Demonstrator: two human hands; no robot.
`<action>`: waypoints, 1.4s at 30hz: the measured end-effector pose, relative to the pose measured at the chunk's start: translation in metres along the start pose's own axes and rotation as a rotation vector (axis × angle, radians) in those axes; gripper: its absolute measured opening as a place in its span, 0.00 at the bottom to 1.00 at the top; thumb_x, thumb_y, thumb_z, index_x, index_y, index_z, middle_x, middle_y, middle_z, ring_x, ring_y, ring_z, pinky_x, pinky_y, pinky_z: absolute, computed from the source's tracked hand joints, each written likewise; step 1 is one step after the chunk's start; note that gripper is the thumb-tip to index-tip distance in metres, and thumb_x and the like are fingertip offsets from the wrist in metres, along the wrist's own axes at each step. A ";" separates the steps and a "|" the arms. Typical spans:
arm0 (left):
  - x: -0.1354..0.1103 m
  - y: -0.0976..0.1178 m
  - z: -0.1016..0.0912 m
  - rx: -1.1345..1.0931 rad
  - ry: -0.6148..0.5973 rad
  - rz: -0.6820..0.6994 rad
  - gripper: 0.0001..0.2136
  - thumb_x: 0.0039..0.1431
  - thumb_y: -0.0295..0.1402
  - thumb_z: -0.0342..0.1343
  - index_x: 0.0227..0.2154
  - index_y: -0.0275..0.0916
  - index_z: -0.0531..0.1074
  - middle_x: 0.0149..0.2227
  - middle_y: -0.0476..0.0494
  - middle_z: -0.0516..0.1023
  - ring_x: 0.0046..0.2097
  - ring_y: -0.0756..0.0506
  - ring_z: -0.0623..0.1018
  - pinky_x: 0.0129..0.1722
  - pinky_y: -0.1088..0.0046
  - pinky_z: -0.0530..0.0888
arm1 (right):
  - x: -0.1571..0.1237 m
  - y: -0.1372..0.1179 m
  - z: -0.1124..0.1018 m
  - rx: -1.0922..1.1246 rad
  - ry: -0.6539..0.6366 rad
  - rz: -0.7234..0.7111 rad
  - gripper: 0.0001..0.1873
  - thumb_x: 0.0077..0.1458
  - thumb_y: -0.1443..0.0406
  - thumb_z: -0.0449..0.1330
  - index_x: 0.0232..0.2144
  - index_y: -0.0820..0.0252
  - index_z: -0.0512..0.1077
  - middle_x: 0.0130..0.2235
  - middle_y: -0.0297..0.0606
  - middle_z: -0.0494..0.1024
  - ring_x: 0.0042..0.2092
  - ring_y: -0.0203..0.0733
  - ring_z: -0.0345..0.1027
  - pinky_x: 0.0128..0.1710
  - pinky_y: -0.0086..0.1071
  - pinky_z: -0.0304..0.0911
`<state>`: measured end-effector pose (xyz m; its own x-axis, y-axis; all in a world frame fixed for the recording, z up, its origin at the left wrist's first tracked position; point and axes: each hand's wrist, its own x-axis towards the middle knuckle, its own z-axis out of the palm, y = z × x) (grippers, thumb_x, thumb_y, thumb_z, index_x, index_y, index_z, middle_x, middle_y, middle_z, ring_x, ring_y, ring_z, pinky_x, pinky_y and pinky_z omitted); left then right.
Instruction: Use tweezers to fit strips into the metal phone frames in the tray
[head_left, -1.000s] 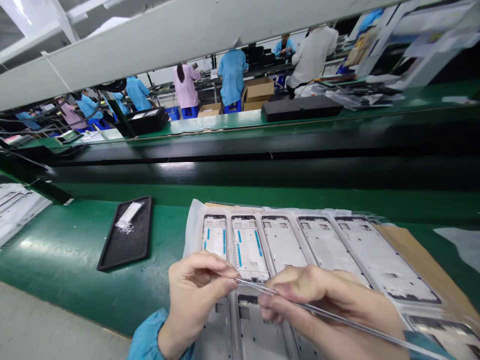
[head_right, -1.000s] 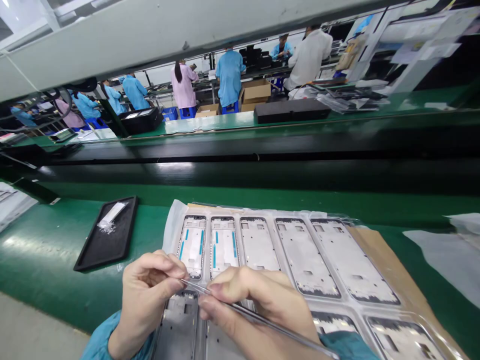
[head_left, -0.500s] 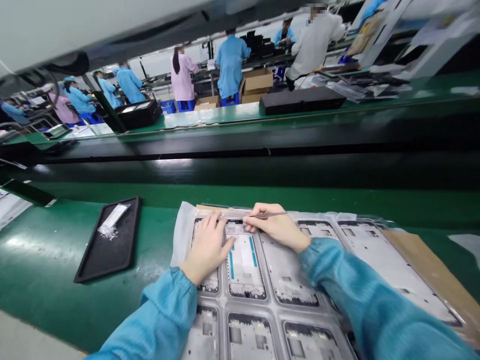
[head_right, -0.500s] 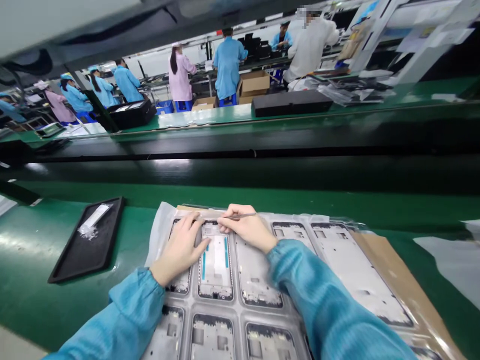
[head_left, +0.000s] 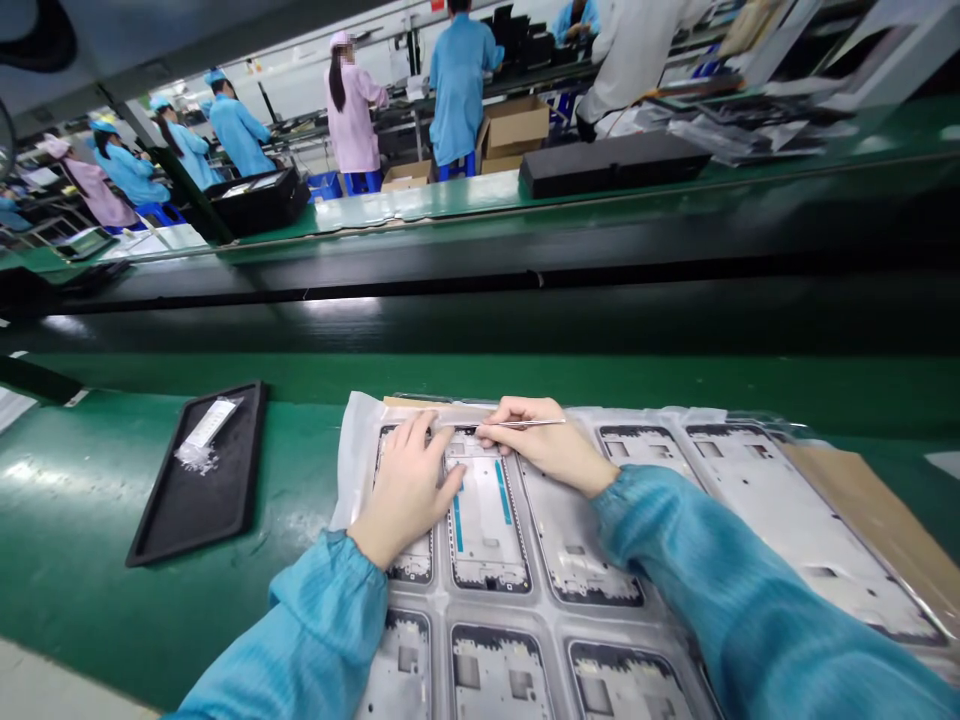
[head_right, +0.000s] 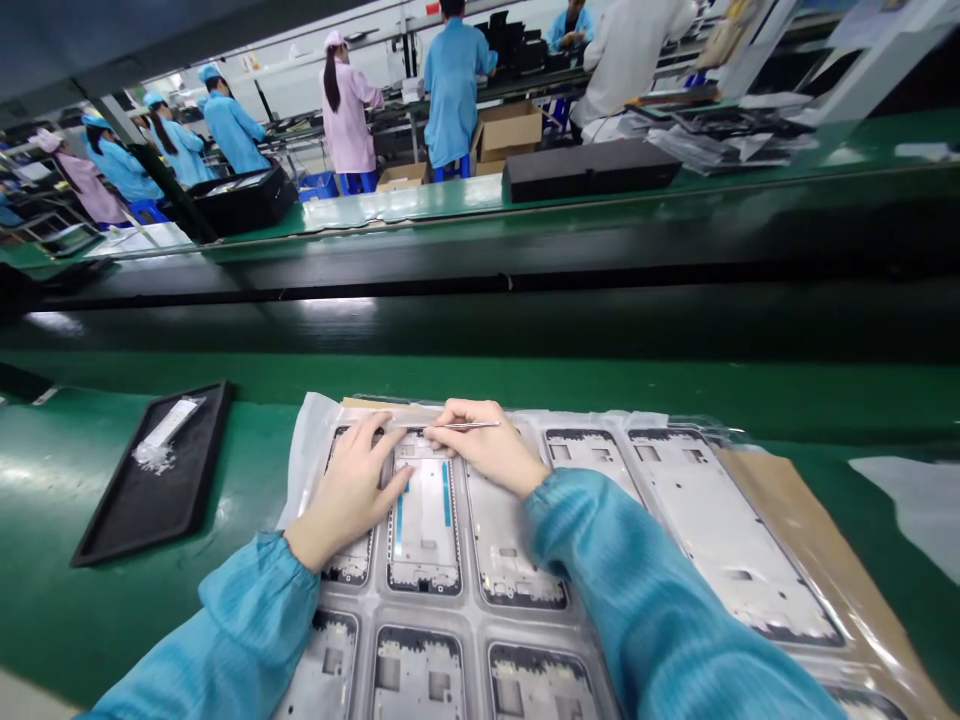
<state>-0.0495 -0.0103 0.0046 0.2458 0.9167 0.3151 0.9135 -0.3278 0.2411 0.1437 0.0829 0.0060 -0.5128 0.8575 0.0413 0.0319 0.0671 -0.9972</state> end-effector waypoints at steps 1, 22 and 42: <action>0.000 0.001 0.000 0.017 -0.003 0.005 0.18 0.65 0.35 0.56 0.55 0.35 0.67 0.61 0.32 0.63 0.62 0.34 0.64 0.58 0.51 0.69 | 0.000 0.000 0.000 -0.002 -0.004 -0.003 0.15 0.48 0.57 0.70 0.24 0.64 0.74 0.27 0.41 0.78 0.26 0.36 0.71 0.27 0.26 0.68; 0.000 0.007 -0.003 0.211 -0.044 0.035 0.19 0.67 0.35 0.52 0.58 0.36 0.68 0.62 0.29 0.62 0.62 0.32 0.64 0.56 0.50 0.69 | 0.000 0.001 -0.003 -0.011 -0.039 -0.011 0.20 0.48 0.52 0.70 0.24 0.63 0.74 0.28 0.41 0.78 0.28 0.38 0.71 0.29 0.28 0.68; 0.005 0.013 -0.005 0.312 -0.102 0.037 0.19 0.66 0.34 0.49 0.58 0.34 0.67 0.62 0.27 0.62 0.62 0.30 0.63 0.54 0.49 0.68 | -0.005 0.000 -0.001 -0.073 0.001 -0.074 0.16 0.53 0.54 0.67 0.25 0.61 0.74 0.28 0.39 0.77 0.29 0.40 0.71 0.31 0.31 0.68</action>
<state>-0.0384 -0.0111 0.0134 0.2970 0.9290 0.2210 0.9549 -0.2895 -0.0663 0.1473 0.0792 0.0061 -0.5155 0.8492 0.1145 0.0564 0.1670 -0.9844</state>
